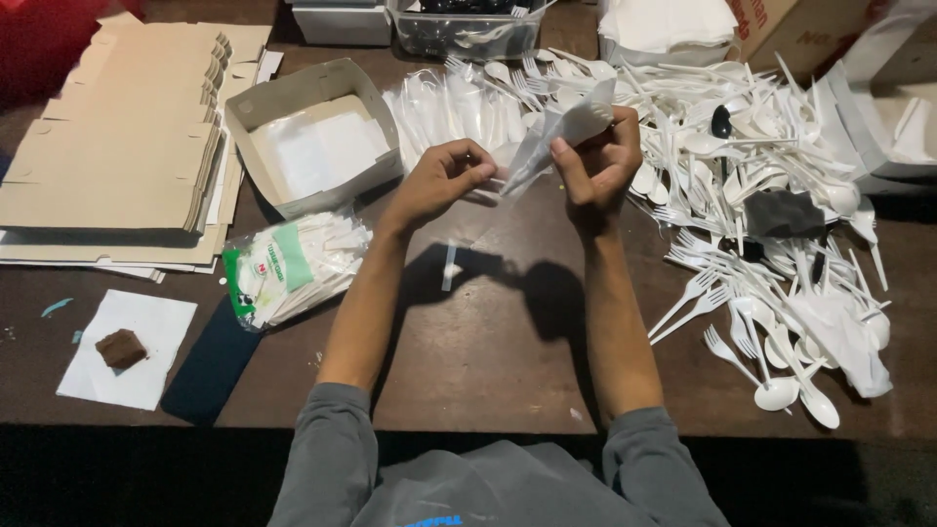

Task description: A person is manually wrapping individual plastic spoons and forks into napkins and then placing them into small plastic sleeves at a work table.

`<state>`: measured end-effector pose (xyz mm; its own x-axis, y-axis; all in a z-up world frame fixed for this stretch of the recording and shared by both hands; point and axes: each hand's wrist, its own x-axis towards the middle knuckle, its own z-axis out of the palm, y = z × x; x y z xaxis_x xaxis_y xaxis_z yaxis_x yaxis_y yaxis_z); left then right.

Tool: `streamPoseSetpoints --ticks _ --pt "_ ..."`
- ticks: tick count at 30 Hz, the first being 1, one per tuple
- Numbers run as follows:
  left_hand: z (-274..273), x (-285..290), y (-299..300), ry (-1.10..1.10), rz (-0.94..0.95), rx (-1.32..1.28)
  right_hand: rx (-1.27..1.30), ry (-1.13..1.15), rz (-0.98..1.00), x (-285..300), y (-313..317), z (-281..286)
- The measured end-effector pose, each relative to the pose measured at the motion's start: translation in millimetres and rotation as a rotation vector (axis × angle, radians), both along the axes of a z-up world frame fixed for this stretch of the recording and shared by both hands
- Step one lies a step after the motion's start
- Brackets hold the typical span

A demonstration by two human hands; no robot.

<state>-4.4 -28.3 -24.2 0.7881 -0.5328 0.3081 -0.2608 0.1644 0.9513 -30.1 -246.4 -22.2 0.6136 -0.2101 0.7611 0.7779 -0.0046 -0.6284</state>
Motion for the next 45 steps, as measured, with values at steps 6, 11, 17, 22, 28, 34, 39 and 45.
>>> streamPoseSetpoints --ticks 6,11,17,22,28,34,39,45 --pt "-31 24 -7 -0.067 -0.056 -0.078 -0.159 0.084 0.013 7 -8 -3" --pt "-28 17 -12 -0.054 -0.095 -0.115 -0.270 0.129 0.059 5 -9 3" --pt "-33 13 -17 -0.026 -0.149 -0.164 -0.331 0.180 0.107 3 -13 12" --pt "-47 16 -27 -0.114 -0.028 -0.053 -0.384 0.365 0.166 6 -26 6" --pt "-31 2 -29 -0.159 0.003 0.011 -0.466 0.524 0.176 2 -37 8" --pt "-29 -1 -31 -0.209 0.036 0.068 -0.536 0.630 0.136 -7 -29 18" --pt "-19 -2 -25 -0.107 -0.007 0.267 -0.533 0.683 0.019 -6 -34 19" --pt "-23 2 -27 -0.131 0.069 0.314 -0.583 0.602 0.087 0 -36 8"
